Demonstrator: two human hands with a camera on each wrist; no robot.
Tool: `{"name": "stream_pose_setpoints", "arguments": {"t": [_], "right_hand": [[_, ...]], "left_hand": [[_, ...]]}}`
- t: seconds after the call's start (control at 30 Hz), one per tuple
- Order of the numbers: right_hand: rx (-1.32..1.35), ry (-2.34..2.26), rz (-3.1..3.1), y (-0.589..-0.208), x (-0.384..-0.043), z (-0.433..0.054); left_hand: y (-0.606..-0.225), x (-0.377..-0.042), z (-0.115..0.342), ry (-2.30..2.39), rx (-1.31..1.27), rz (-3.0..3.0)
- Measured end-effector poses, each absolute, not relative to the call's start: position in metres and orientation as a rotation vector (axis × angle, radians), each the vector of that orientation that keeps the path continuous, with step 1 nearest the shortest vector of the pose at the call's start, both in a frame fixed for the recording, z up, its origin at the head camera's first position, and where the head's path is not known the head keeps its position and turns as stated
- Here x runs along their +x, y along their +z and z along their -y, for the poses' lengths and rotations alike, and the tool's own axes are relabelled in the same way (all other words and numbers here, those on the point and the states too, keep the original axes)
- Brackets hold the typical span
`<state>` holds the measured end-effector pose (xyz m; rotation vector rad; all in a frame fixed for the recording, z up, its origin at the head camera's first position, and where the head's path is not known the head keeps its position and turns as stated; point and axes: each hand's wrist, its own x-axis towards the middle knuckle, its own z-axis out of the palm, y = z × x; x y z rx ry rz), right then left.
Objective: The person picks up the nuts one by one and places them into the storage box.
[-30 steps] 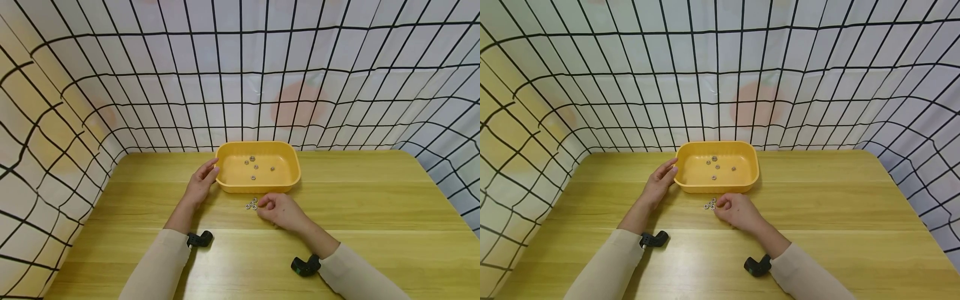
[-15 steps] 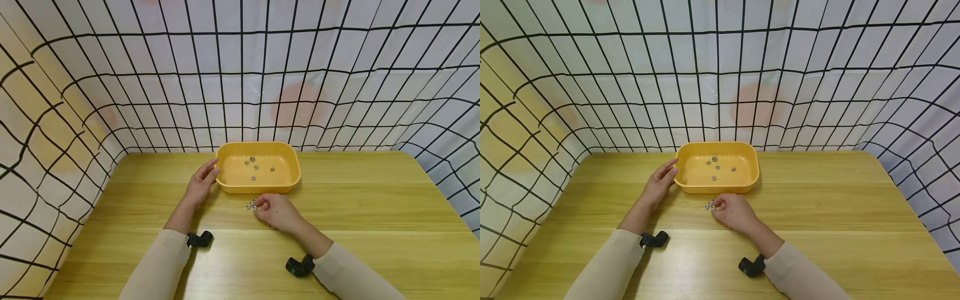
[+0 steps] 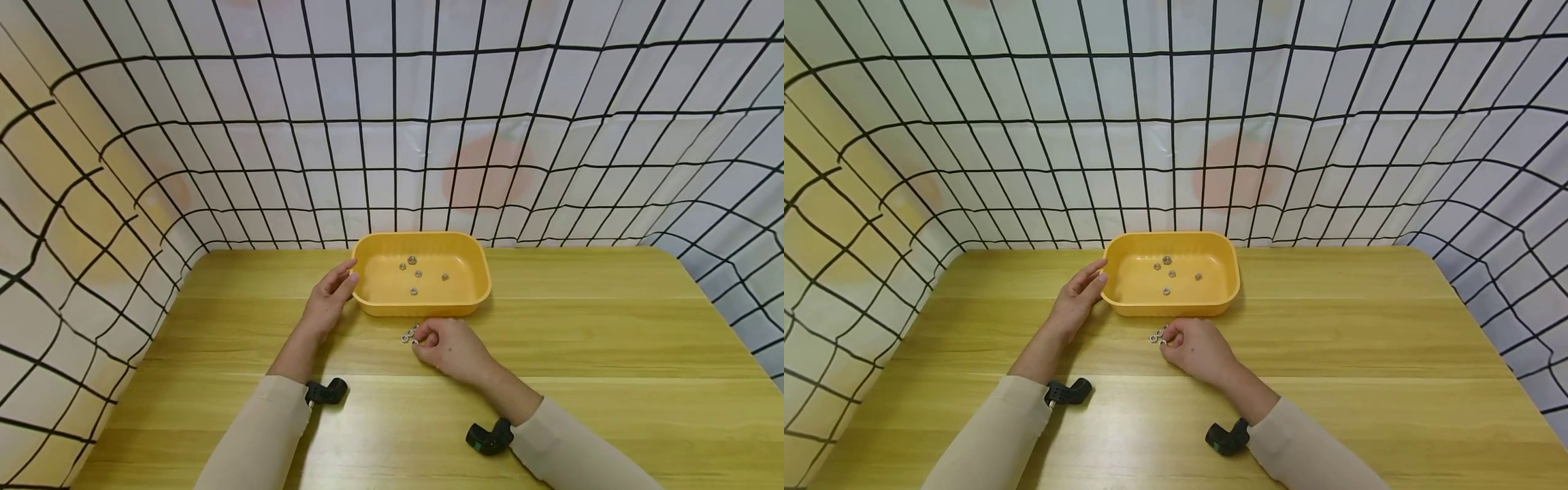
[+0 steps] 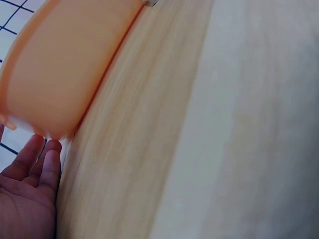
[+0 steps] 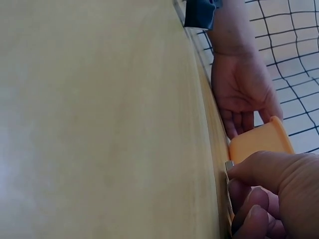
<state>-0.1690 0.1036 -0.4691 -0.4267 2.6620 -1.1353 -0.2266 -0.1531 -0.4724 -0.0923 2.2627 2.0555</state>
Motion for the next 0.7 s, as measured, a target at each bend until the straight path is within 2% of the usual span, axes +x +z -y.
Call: {"name": "stream_pose_setpoints", "arguments": {"t": [0.27, 0.7], "right_hand": [[-0.474, -1.145, -2.655, -0.463, -0.164, -0.106], [-0.361, -1.260, -2.634, -0.435, -0.163, -0.110]], "left_hand": [[-0.473, -0.227, 0.154, 2.050, -0.091, -2.265], [-0.474, -0.228, 0.155, 2.031, -0.097, -2.270]]}}
